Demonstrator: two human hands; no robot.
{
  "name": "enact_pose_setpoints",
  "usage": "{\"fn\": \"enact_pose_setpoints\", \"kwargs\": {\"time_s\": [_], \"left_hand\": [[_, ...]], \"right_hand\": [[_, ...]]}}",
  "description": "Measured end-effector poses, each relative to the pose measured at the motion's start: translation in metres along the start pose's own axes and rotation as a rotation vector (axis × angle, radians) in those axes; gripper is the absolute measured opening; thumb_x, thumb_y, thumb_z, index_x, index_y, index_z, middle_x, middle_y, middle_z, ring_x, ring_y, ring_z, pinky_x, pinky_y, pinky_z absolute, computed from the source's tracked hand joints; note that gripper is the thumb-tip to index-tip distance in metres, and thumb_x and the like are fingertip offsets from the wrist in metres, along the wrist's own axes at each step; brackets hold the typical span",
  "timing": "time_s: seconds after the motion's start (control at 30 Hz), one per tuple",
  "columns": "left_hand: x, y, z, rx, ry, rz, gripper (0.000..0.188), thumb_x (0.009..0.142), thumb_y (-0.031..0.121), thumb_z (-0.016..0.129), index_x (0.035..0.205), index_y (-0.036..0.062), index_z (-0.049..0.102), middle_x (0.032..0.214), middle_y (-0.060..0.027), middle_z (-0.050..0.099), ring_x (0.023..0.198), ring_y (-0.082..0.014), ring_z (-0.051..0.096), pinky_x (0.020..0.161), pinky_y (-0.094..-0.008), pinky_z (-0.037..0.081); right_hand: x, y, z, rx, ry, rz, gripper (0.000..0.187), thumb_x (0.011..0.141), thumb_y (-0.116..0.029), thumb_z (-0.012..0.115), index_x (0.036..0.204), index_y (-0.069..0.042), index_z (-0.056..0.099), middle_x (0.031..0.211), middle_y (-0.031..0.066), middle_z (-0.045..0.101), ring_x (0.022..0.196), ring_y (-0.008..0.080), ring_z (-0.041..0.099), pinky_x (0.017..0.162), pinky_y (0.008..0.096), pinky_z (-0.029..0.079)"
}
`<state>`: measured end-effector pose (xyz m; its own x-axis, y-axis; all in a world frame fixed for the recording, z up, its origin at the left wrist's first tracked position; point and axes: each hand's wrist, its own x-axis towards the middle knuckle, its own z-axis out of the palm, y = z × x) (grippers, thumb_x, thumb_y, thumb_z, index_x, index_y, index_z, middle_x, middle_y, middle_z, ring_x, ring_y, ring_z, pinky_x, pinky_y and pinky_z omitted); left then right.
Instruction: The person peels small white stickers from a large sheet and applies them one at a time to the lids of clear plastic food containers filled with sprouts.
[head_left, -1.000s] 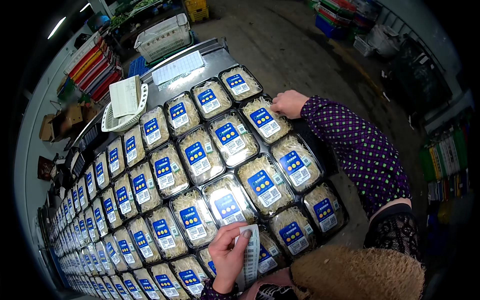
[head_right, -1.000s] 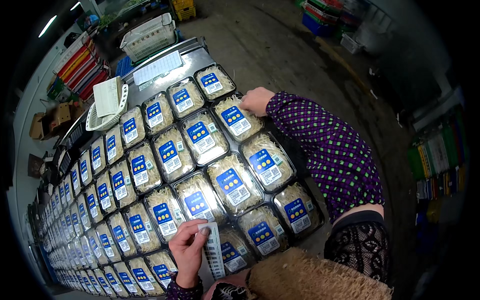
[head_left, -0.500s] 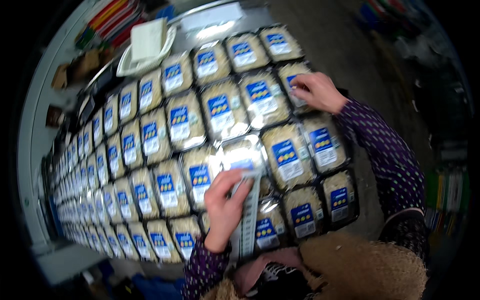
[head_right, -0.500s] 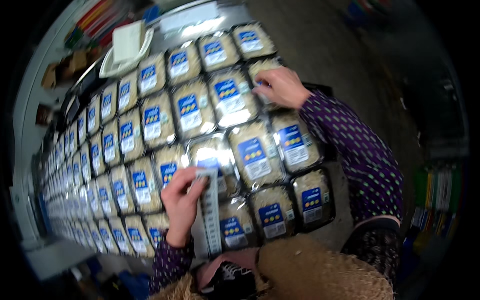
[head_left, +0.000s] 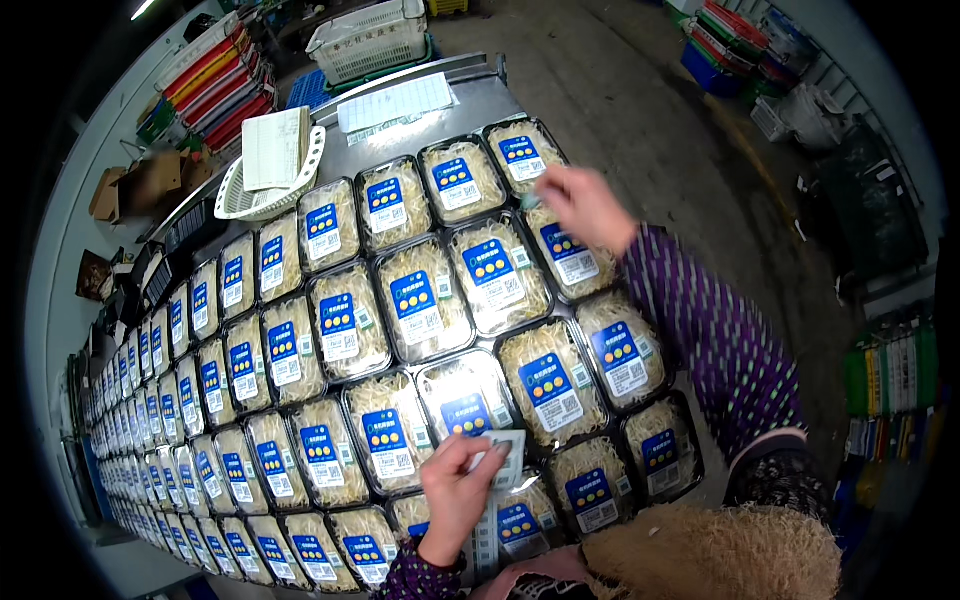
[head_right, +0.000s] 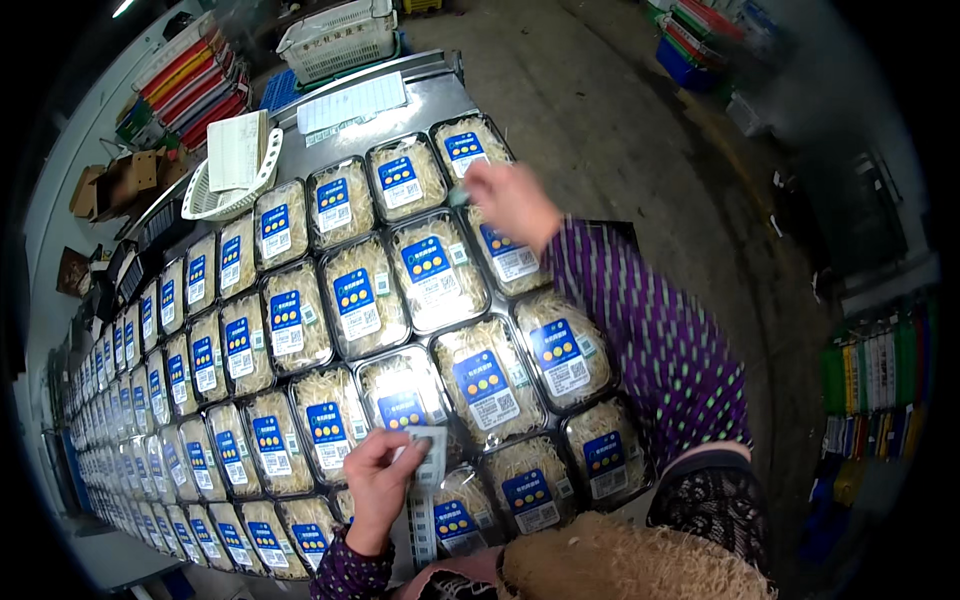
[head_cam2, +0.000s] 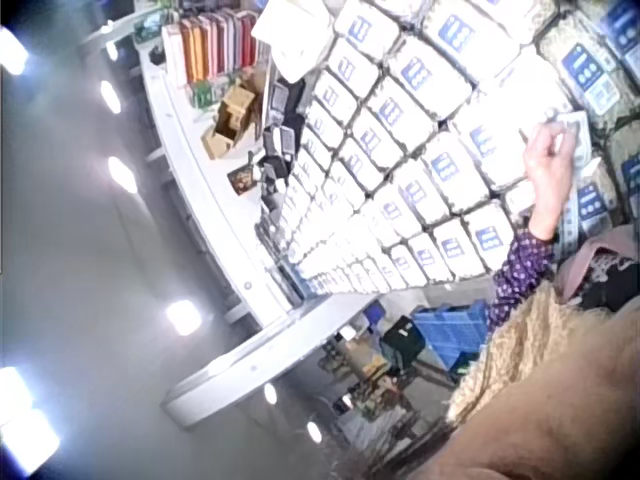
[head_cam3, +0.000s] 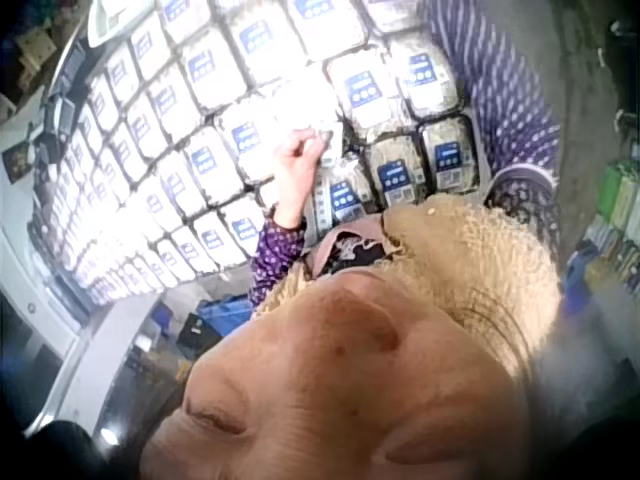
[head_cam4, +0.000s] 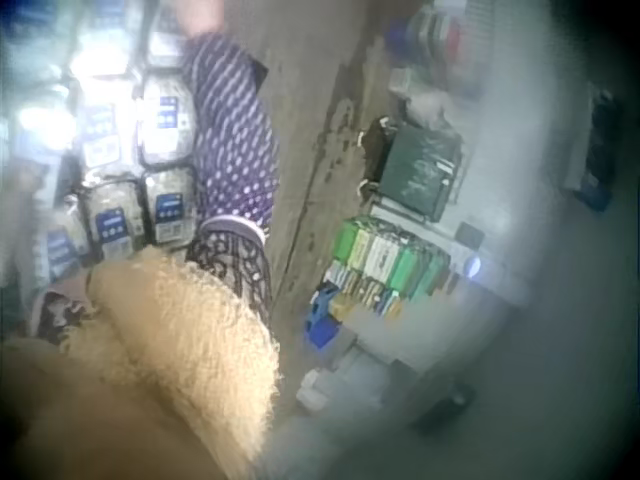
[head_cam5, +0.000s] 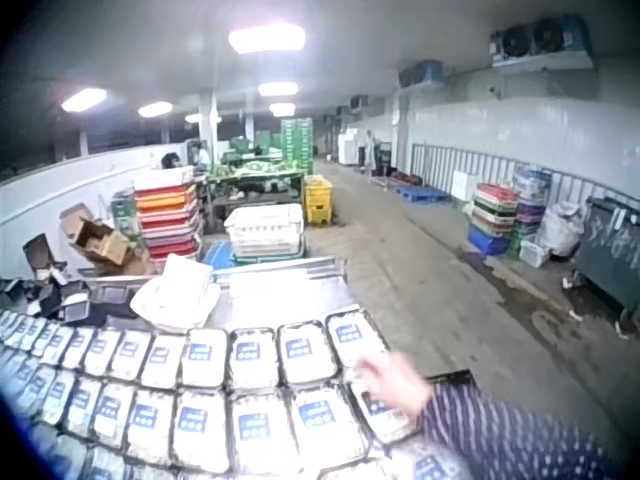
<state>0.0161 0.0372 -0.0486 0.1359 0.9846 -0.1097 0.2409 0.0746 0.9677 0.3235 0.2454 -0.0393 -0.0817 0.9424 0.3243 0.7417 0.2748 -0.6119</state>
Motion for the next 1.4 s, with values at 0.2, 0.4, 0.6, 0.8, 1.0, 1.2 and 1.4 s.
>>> {"fn": "enact_pose_setpoints", "kwargs": {"time_s": [0.2,0.4,0.6,0.8,1.0,1.2,1.4], "left_hand": [[0.014,0.007,-0.018,-0.089,0.097,0.066,0.015,0.076,-0.004,0.073,0.089,0.0,0.069,0.092,-0.0074,0.063,0.077,-0.0107,0.056,0.063,-0.0215,0.045],[0.01,0.002,-0.019,-0.146,0.071,-0.058,0.017,0.078,-0.008,0.069,0.094,-0.001,0.069,0.101,-0.0123,0.066,0.089,-0.0157,0.062,0.076,-0.0243,0.05],[0.021,0.0,-0.023,-0.055,0.179,-0.053,0.011,0.076,-0.003,0.073,0.087,-0.001,0.07,0.09,-0.011,0.069,0.085,-0.0175,0.063,0.077,-0.0271,0.048],[0.046,-0.02,-0.038,0.125,0.292,0.077,0.007,0.076,0.002,0.074,0.081,-0.0001,0.069,0.085,-0.0093,0.068,0.079,-0.0176,0.06,0.074,-0.0278,0.046],[0.049,-0.005,-0.029,-0.03,0.321,-0.008,0.015,0.077,0.002,0.074,0.068,-0.0001,0.063,0.064,0.0001,0.054,0.057,-0.0061,0.044,0.052,-0.0218,0.033],[0.022,-0.011,-0.021,-0.03,0.115,-0.059,0.009,0.077,0.003,0.076,0.077,0.0005,0.067,0.074,0.0002,0.059,0.062,-0.0053,0.047,0.051,-0.0201,0.035],[0.03,-0.008,-0.021,-0.071,0.17,0.091,0.011,0.08,-0.002,0.07,0.091,-0.0015,0.068,0.093,-0.0075,0.064,0.078,-0.011,0.058,0.065,-0.0215,0.046]], "right_hand": [[0.104,0.096,-0.021,-1.008,-0.406,-0.116,0.016,0.082,-0.013,0.061,0.098,-0.01,0.062,0.099,0.0122,0.067,0.095,0.0295,0.065,0.076,0.0425,0.051],[0.14,0.119,0.016,-1.116,-0.666,-0.113,0.024,0.079,-0.011,0.063,0.103,-0.01,0.064,0.101,0.0093,0.067,0.101,0.0261,0.063,0.082,0.0393,0.05],[0.134,0.129,0.016,-0.999,-0.251,-0.162,0.021,0.082,-0.014,0.062,0.102,-0.01,0.059,0.094,0.0126,0.067,0.093,0.027,0.065,0.075,0.0419,0.05],[-0.009,-0.06,0.076,0.47,-0.669,0.141,0.028,0.083,-0.016,0.069,0.107,-0.003,0.064,0.089,0.0089,0.068,0.073,0.0151,0.065,0.069,0.0284,0.052],[-0.102,-0.135,0.09,0.948,-0.567,0.212,0.018,0.083,-0.003,0.068,0.101,0.0,0.065,0.087,0.003,0.065,0.079,0.0046,0.059,0.068,0.0198,0.048],[-0.013,-0.074,0.077,0.672,-0.185,0.123,0.011,0.089,-0.012,0.06,0.096,-0.004,0.064,0.083,0.0054,0.066,0.076,0.017,0.063,0.069,0.0332,0.05],[0.123,0.031,0.052,-0.709,-0.385,-0.3,0.016,0.078,-0.008,0.062,0.094,-0.008,0.059,0.089,0.0129,0.064,0.087,0.0332,0.063,0.073,0.0442,0.049]]}}
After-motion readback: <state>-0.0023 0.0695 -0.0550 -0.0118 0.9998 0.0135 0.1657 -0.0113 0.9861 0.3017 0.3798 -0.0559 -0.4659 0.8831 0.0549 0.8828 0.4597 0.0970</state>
